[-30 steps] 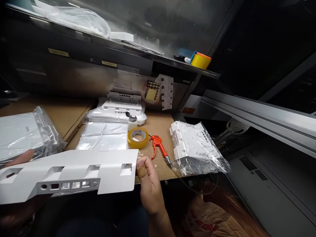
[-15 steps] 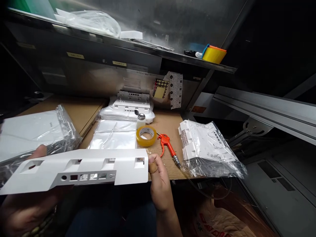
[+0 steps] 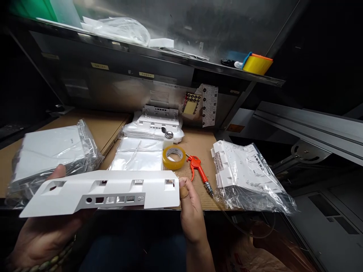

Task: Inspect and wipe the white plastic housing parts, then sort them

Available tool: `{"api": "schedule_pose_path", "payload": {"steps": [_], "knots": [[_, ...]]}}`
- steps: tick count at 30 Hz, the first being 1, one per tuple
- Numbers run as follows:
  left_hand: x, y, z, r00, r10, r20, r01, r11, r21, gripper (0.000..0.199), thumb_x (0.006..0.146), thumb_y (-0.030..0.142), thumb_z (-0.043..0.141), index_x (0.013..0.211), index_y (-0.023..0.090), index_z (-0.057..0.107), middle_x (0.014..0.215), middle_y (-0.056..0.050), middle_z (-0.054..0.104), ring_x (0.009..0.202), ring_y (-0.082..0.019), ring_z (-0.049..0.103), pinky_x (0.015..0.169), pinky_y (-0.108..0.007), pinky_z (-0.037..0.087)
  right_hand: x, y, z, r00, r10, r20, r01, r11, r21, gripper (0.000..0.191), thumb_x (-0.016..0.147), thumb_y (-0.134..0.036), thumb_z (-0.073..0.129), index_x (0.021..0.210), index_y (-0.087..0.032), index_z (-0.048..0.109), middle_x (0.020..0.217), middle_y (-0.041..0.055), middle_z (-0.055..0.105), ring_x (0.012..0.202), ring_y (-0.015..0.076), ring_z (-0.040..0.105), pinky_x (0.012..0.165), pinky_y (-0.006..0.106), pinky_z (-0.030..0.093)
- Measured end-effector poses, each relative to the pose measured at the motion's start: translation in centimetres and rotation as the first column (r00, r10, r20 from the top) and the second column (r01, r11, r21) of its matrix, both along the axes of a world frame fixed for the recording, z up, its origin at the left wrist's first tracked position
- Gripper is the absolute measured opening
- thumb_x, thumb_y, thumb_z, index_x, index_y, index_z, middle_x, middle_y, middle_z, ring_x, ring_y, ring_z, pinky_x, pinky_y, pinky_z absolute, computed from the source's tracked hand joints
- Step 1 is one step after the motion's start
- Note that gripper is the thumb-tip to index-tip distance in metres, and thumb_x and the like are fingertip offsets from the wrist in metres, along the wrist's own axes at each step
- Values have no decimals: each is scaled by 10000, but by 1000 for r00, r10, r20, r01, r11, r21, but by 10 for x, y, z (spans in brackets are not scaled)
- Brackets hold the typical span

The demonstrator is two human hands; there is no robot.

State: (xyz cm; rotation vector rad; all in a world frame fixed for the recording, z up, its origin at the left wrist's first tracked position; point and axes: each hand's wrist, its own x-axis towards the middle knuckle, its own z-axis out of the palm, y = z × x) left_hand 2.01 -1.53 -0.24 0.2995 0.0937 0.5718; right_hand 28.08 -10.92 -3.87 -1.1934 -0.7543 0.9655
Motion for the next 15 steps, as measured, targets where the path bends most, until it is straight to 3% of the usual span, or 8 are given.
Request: {"api": "schedule_pose_path", "payload": {"steps": [6,10,15], "knots": [[-2,-3,-9,987,154,-36,-157,978,-139,659,875,759,542,1272,262,710,1163,2,779,923,-261,793,758,-366,680,7,7,-14,1000,-27,7,28,999,-45,413,929,-594,627,1158,-267,732,1042,26,763,943,238,691,747,292,539],[-5,-6,-17,965,251,-69,-261,932,-250,613,851,714,635,1296,294,679,1185,54,778,960,-229,786,730,-309,675,7,12,-16,996,-85,3,84,989,-120,482,863,-614,699,1170,-246,748,1084,33,776,1006,243,703,782,281,558],[-2,-9,-15,935,349,-66,-353,899,-258,506,890,598,676,1305,309,667,1143,35,801,1041,-199,764,856,-273,641,2,15,-12,989,-141,-36,133,978,-162,442,828,-593,750,1118,-260,773,1074,13,781,1044,230,694,814,256,561]]}}
